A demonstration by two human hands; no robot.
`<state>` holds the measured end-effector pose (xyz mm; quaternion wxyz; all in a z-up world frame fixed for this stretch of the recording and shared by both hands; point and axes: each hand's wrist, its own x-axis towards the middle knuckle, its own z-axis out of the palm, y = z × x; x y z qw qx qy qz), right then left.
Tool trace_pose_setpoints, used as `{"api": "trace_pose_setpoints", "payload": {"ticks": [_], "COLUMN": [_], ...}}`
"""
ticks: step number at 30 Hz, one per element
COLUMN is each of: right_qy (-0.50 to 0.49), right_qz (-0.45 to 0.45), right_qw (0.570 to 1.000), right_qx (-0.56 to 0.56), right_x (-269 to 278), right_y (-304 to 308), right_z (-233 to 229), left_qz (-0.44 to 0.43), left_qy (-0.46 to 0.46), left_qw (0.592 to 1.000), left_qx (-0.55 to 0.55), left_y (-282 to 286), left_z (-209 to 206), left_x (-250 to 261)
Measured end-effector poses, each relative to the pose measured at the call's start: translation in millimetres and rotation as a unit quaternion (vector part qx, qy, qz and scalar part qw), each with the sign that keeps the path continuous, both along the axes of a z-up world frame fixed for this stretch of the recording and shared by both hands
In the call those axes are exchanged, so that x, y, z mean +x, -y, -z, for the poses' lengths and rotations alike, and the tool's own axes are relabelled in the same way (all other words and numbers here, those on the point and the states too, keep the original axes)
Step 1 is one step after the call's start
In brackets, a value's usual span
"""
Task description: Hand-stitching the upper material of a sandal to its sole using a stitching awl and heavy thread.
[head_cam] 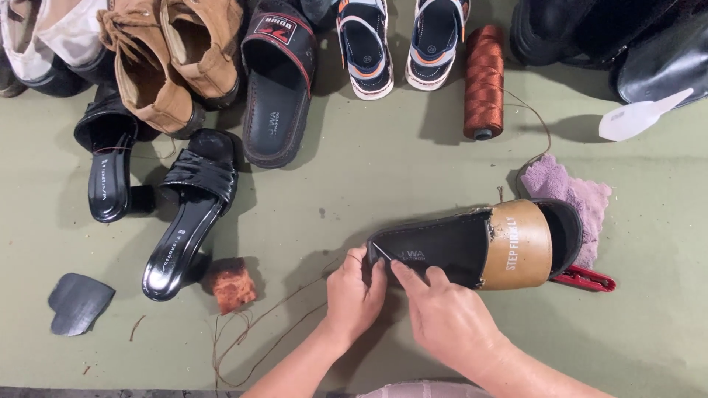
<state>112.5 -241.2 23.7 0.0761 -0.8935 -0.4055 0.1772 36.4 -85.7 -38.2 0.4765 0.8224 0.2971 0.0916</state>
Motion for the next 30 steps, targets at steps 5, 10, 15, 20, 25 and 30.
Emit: {"api": "trace_pose_setpoints", "payload": {"ticks": [5, 10, 15, 20, 25, 30], "right_qy": [0.051, 0.030, -0.164, -0.198, -0.285, -0.331], "right_qz": [-0.029, -0.023, 0.091, 0.086, 0.150, 0.172], "right_qw": [0.998, 0.999, 0.977, 0.956, 0.936, 0.920], "right_qx": [0.017, 0.009, 0.098, 0.200, 0.142, 0.120], "right_x": [-2.3, 6.7, 15.3, 14.9, 4.1, -1.6], "right_y": [-7.4, -26.6, -24.5, -0.4, 19.4, 26.9], "right_z": [12.2, 9.8, -21.9, -27.7, -45.0, -42.1], "left_qz": [0.014, 0.017, -0.002, -0.019, 0.036, 0.130], "left_qy": [0.010, 0.020, 0.036, 0.033, -0.036, -0.180], "left_qw": [1.000, 1.000, 0.999, 0.983, 0.933, 0.972], "left_qx": [0.015, 0.016, 0.020, -0.180, -0.355, -0.081], "left_y": [-0.8, -2.3, -3.0, -11.7, -61.1, -102.9], "left_z": [8.9, 5.0, 14.6, -31.0, -66.0, -136.4], "left_x": [-1.5, -0.9, -1.2, -10.2, -32.4, -29.2]}}
